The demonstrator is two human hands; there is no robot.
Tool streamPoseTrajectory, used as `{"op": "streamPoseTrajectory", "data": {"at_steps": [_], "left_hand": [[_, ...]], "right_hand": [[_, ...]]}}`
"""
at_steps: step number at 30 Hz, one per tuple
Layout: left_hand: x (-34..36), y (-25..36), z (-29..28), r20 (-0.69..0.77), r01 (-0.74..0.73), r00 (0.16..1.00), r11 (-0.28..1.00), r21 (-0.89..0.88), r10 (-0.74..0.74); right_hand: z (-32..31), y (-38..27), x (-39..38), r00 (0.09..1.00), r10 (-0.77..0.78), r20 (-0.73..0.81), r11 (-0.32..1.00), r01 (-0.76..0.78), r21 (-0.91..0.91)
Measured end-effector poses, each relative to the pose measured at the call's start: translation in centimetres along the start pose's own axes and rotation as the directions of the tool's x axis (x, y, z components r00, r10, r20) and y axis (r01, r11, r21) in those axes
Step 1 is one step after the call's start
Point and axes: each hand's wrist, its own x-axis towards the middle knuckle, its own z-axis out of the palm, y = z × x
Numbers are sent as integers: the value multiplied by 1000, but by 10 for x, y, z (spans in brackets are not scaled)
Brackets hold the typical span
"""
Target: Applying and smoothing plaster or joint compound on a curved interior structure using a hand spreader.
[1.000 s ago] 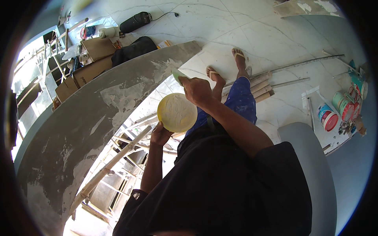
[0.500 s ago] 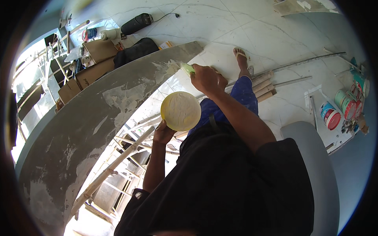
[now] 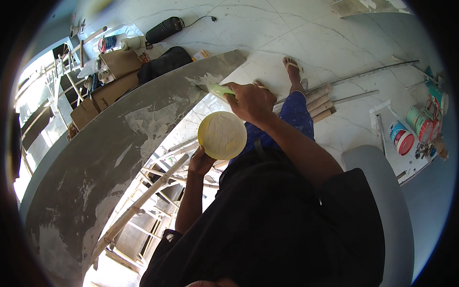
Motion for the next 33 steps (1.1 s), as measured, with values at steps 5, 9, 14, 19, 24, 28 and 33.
{"op": "streamPoseTrajectory", "data": {"at_steps": [5, 9, 14, 19, 24, 28, 33], "left_hand": [[3, 4, -2, 3, -4, 1000, 1000, 10, 4], [2, 6, -1, 10, 1, 1000, 1000, 9, -2], [1, 6, -6, -6, 4, 1000, 1000, 5, -4], [4, 7, -3, 5, 37, 999, 999, 7, -37], [5, 8, -12, -10, 54, 998, 999, -1, -55], [7, 12, -7, -10, 39, 999, 999, 22, -38], [10, 15, 1, -12, 20, 1000, 999, 38, -19]], "right_hand": [[22, 32, 6, 949, 315, -32, 946, -316, -64], [38, 30, 13, 976, 202, -81, 959, -214, -188], [45, 9, 11, 987, 44, -153, 973, -78, -219], [65, 16, -5, 994, -51, -99, 986, 34, -164], [53, 24, -24, 998, -42, 42, 982, 49, -180], [32, 33, -28, 996, 39, 76, 974, -21, -226], [31, 44, 12, 977, 207, -46, 957, -212, -196]]}}
